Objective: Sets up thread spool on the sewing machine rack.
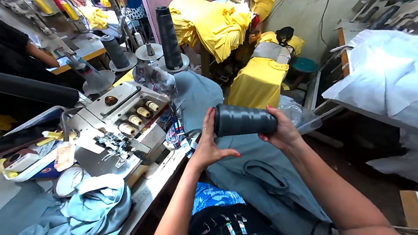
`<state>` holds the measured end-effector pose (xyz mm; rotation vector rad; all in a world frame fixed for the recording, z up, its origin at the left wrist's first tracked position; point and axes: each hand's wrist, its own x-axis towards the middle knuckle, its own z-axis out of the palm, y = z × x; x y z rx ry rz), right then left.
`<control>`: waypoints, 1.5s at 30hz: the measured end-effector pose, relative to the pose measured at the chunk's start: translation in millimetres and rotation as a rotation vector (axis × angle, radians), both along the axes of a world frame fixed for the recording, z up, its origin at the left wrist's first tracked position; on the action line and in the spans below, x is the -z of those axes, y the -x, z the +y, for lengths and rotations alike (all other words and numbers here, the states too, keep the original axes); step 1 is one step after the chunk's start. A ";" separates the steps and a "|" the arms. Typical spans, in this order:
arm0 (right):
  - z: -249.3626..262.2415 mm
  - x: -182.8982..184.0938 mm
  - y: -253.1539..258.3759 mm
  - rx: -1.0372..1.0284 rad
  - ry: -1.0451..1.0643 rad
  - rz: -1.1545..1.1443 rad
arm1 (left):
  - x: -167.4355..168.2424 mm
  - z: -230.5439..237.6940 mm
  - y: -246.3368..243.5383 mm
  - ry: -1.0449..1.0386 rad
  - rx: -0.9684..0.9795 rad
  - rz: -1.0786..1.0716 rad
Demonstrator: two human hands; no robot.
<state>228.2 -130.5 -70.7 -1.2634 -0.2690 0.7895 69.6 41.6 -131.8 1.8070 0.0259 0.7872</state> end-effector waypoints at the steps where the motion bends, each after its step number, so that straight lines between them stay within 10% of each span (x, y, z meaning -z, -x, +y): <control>1: 3.6 0.7 2.2 -0.011 0.004 0.007 | -1.8 -1.1 -4.2 0.067 -0.015 -0.052; 18: 55.9 11.1 6.5 -0.063 -0.085 -0.874 | -28.4 9.4 13.1 1.022 0.090 0.190; 29: 196.2 4.2 13.2 0.385 -0.420 -1.693 | -36.3 34.5 -0.3 1.042 -0.162 -0.190; 45: 366.6 -78.7 4.1 0.299 -0.253 -1.957 | -112.2 107.2 -52.9 1.223 -0.462 -0.207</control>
